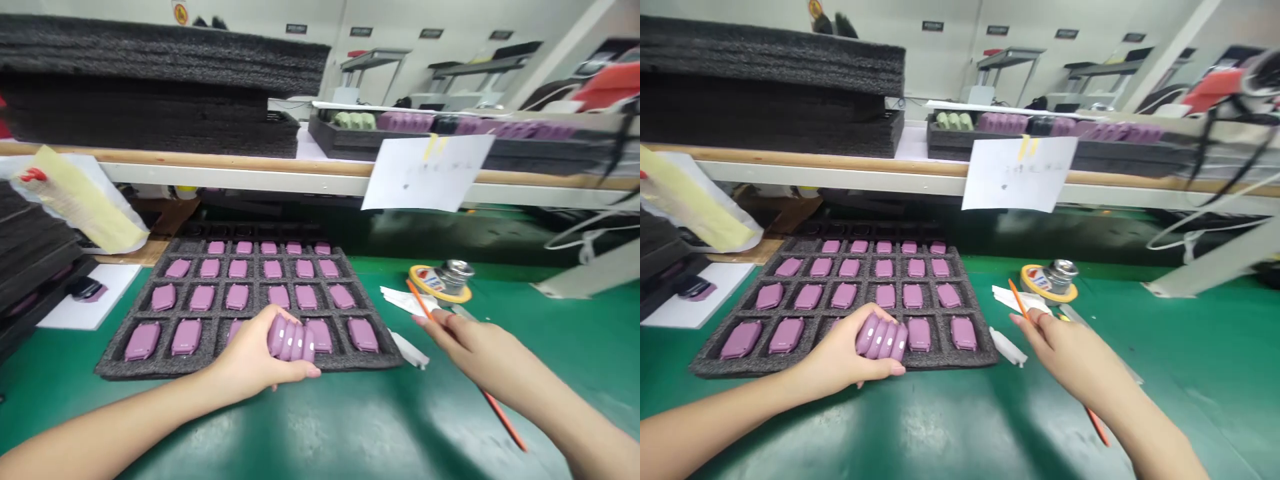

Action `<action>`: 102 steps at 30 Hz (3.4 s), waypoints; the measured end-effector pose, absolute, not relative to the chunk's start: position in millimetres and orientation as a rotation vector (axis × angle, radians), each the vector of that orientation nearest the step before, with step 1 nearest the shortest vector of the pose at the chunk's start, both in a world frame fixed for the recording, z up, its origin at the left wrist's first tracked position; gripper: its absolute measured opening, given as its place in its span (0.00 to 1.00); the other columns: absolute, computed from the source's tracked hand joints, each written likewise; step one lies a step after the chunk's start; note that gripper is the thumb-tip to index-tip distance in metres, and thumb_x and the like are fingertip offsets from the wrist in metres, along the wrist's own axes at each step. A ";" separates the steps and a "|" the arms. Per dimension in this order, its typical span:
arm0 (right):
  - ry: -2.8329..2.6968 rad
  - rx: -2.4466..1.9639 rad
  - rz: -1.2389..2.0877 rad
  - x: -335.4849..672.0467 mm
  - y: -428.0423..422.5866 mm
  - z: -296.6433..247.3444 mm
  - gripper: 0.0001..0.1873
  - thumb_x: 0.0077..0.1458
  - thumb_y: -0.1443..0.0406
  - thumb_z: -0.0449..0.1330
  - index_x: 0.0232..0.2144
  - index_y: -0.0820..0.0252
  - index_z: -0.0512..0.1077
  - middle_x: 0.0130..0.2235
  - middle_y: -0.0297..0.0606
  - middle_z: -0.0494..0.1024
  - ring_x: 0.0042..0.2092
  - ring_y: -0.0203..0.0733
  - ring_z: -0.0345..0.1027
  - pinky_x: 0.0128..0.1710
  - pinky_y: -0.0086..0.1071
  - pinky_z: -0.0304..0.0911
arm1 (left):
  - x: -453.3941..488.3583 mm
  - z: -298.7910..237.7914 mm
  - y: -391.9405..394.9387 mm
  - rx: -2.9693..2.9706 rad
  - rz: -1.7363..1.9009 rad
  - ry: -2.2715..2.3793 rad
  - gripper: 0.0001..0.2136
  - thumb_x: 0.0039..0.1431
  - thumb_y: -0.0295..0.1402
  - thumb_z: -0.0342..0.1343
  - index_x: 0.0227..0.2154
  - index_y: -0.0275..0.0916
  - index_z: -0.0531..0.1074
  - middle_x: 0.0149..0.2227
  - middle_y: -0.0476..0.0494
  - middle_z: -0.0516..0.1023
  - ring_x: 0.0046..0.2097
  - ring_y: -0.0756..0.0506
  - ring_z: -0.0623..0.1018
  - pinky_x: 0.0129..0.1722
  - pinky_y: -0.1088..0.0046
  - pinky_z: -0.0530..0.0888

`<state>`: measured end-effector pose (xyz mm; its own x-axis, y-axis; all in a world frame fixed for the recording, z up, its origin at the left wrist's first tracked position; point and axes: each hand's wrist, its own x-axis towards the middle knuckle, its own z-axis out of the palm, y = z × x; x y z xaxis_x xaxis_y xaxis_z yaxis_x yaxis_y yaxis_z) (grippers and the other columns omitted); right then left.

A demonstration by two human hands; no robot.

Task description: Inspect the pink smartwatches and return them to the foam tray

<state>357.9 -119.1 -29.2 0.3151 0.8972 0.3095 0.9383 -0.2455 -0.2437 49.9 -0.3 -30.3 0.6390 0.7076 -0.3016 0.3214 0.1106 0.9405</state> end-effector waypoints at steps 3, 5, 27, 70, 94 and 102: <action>-1.569 -2.355 -0.237 374.8 -130.5 -48.2 0.24 0.60 0.48 0.48 0.18 0.53 0.66 0.17 0.44 0.73 0.19 0.52 0.69 0.16 0.37 0.57 | 50.8 -24.9 -0.2 1.529 0.311 0.941 0.25 0.41 0.39 0.72 0.39 0.42 0.66 0.27 0.57 0.71 0.22 0.53 0.69 0.14 0.81 0.68; -1.571 -2.362 -0.265 367.2 -135.2 -55.7 0.20 0.61 0.51 0.51 0.30 0.57 0.73 0.28 0.49 0.80 0.31 0.57 0.76 0.26 0.41 0.67 | 51.3 -22.3 -0.7 1.544 0.269 0.961 0.24 0.41 0.39 0.71 0.39 0.42 0.65 0.26 0.57 0.71 0.20 0.53 0.68 0.13 0.81 0.66; -1.190 -2.704 -0.160 453.9 -69.5 15.0 0.12 0.63 0.58 0.62 0.35 0.62 0.75 0.35 0.34 0.79 0.38 0.39 0.75 0.42 0.37 0.71 | 53.6 -10.7 -4.5 1.651 0.203 1.033 0.23 0.42 0.37 0.65 0.43 0.43 0.67 0.25 0.58 0.72 0.16 0.56 0.62 0.12 0.82 0.60; -2.167 -1.127 -0.031 224.1 -71.0 -21.7 0.08 0.66 0.72 0.53 0.41 0.58 0.70 0.37 0.39 0.77 0.37 0.40 0.66 0.36 0.35 0.65 | 47.3 -41.7 0.7 1.342 0.230 0.725 0.28 0.43 0.37 0.73 0.41 0.43 0.61 0.23 0.59 0.73 0.18 0.53 0.71 0.11 0.85 0.67; -2.118 -1.089 -0.193 224.1 -73.9 -24.2 0.09 0.63 0.75 0.56 0.40 0.60 0.72 0.35 0.37 0.80 0.36 0.40 0.69 0.38 0.35 0.64 | 49.9 -33.4 3.9 1.290 0.144 0.736 0.30 0.43 0.38 0.74 0.45 0.43 0.61 0.23 0.59 0.74 0.16 0.53 0.71 0.10 0.83 0.67; -2.119 -1.065 -0.219 225.0 -73.8 -22.9 0.07 0.66 0.73 0.56 0.39 0.61 0.73 0.33 0.37 0.80 0.37 0.40 0.68 0.40 0.36 0.61 | 50.5 -34.2 3.9 1.324 0.158 0.743 0.29 0.44 0.38 0.73 0.43 0.43 0.61 0.23 0.59 0.74 0.16 0.53 0.71 0.10 0.83 0.67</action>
<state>225.0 -73.8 -22.9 -0.3798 0.6231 0.6838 0.7499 0.6402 -0.1669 50.5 3.9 -34.2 0.7635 0.5067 -0.4005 0.3002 0.2706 0.9147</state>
